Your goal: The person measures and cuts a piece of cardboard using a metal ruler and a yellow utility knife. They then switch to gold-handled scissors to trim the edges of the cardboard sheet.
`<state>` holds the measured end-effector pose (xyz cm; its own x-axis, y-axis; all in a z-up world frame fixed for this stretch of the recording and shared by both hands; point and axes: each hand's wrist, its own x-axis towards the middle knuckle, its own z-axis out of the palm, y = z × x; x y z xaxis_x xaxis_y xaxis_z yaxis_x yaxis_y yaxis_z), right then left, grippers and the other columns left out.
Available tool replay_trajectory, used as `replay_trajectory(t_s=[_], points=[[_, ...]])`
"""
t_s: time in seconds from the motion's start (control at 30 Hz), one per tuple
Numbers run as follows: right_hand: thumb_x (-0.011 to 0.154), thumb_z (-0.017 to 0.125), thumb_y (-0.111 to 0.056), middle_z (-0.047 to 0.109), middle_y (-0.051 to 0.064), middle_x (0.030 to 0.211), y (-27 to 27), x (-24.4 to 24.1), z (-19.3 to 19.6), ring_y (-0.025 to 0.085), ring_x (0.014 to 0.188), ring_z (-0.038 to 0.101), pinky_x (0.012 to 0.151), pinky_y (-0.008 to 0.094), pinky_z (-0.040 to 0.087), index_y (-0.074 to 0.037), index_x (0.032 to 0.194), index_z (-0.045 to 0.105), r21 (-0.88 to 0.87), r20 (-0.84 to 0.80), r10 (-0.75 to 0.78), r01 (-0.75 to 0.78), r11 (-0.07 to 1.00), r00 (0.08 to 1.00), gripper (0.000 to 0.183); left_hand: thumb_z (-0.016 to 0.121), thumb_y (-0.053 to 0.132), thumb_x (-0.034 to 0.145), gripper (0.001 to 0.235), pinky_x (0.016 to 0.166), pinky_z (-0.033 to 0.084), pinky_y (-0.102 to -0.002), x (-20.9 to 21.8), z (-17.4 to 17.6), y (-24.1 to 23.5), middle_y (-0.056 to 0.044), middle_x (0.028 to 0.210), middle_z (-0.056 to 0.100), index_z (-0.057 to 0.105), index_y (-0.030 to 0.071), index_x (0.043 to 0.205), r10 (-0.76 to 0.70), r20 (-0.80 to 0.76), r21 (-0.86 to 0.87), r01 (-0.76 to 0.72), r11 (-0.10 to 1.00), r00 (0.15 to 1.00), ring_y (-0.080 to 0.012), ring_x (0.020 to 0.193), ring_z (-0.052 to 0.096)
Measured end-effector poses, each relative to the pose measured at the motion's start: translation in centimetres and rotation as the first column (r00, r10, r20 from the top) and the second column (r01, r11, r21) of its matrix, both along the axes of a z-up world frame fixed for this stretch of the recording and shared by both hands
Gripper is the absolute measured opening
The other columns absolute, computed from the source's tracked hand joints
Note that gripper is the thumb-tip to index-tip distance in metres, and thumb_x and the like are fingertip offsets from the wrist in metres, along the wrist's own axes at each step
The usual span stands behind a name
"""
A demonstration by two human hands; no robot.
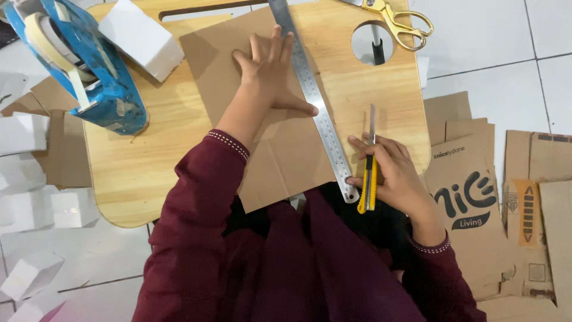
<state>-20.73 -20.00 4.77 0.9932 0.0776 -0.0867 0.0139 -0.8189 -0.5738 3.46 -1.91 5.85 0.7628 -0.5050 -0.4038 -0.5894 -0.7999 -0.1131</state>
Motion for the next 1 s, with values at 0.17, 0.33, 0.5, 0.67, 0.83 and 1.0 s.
replay_trajectory(t_s=[0.17,0.33,0.5,0.67,0.83,1.0], points=[[0.075,0.077,-0.031,0.061,0.0,0.132,-0.1,1.0,1.9,0.023,0.135,0.044,0.109,0.038,0.029,-0.02,0.123,0.05,0.091,-0.106,-0.061,0.071,0.993,0.993,0.056,0.055,0.1,0.048,0.151,0.095,0.031,-0.061,-0.2,1.6,-0.6,-0.001,0.163,-0.011,-0.008,0.018,0.157,0.074,-0.13,0.084,-0.063,0.994,0.989,-0.0419,0.143,0.004],[0.095,0.052,-0.005,0.067,0.016,0.122,-2.0,4.8,3.3,0.029,0.118,0.067,0.108,0.041,0.052,-0.01,0.105,0.053,0.525,0.018,0.055,-0.056,0.849,0.998,0.011,0.057,0.1,0.046,0.153,0.095,0.032,-0.063,-0.1,1.2,-0.6,-0.001,0.162,-0.009,-0.007,0.018,0.157,0.076,-0.106,0.064,-0.069,0.996,0.991,-0.042,0.14,0.01],[0.098,0.04,-0.024,0.059,0.027,0.131,-2.9,10.3,3.7,0.04,0.102,0.07,0.087,0.042,0.059,0.0,0.122,0.051,0.802,-0.108,0.077,0.041,0.595,0.991,0.036,0.053,0.1,0.051,0.15,0.099,0.03,-0.068,-0.1,1.7,-0.6,-0.003,0.163,-0.012,-0.012,0.015,0.156,0.064,-0.148,0.095,-0.051,0.994,0.987,-0.0439,0.142,0.004],[0.083,0.03,-0.023,0.062,0.027,0.124,-2.3,13.4,3.9,0.036,0.107,0.063,0.084,0.038,0.054,0.004,0.114,0.054,0.799,-0.072,0.109,-0.008,0.601,0.991,0.048,0.05,0.102,0.052,0.149,0.101,0.03,-0.068,-0.1,1.7,-0.4,-0.004,0.163,-0.011,-0.012,0.015,0.156,0.055,-0.142,0.101,-0.04,0.994,0.988,-0.0435,0.142,0.005],[0.096,0.048,-0.003,0.07,0.017,0.099,0.2,16.3,4.3,0.028,0.066,0.071,0.052,0.031,0.062,-0.004,0.104,0.058,0.708,-0.193,-0.08,0.195,0.679,0.978,0.013,0.049,0.102,0.052,0.149,0.1,0.029,-0.068,-0.1,1.6,-0.3,-0.005,0.163,-0.013,-0.012,0.014,0.156,0.053,-0.153,0.087,-0.04,0.995,0.987,-0.0431,0.144,0.003],[0.105,0.037,-0.016,0.067,0.011,0.097,3.3,19.3,3.1,0.013,0.047,0.051,0.052,0.025,0.048,-0.01,0.123,0.026,0.468,-0.098,-0.32,0.327,0.821,0.942,0.022,0.047,0.105,0.049,0.152,0.099,0.031,-0.07,0.0,0.3,-0.3,-0.004,0.162,-0.005,-0.009,0.014,0.156,0.035,-0.066,0.056,-0.031,0.998,0.997,-0.0424,0.139,0.011]])
